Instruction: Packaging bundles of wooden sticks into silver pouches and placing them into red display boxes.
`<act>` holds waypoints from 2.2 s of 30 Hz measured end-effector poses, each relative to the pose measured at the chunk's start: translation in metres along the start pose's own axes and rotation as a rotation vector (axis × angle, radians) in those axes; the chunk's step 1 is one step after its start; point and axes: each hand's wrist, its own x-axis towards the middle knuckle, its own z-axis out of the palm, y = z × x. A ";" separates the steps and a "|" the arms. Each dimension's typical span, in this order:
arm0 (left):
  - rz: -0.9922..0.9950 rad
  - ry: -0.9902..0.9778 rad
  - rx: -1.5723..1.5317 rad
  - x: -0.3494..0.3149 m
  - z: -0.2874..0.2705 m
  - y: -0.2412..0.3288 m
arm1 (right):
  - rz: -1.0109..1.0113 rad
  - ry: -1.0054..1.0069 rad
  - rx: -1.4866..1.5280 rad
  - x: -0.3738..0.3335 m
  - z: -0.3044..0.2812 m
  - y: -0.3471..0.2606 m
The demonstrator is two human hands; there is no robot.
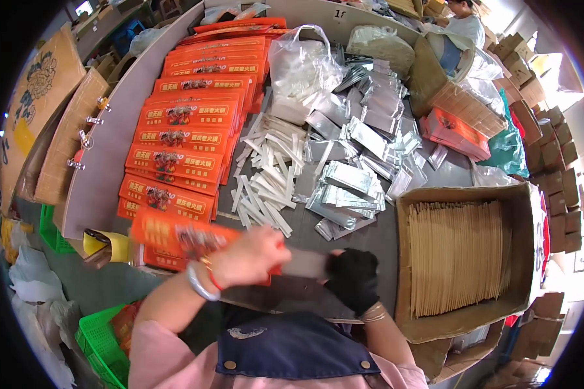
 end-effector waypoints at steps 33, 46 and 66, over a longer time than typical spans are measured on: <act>-0.306 0.532 0.235 -0.003 0.069 -0.088 | 0.935 0.401 -0.093 -0.069 -0.020 0.095; -0.016 0.503 -0.183 0.133 0.035 -0.053 | 0.954 0.217 -0.388 -0.114 -0.009 0.129; -0.274 0.453 -0.273 0.125 0.054 -0.037 | 1.128 0.223 -0.008 -0.091 -0.028 0.098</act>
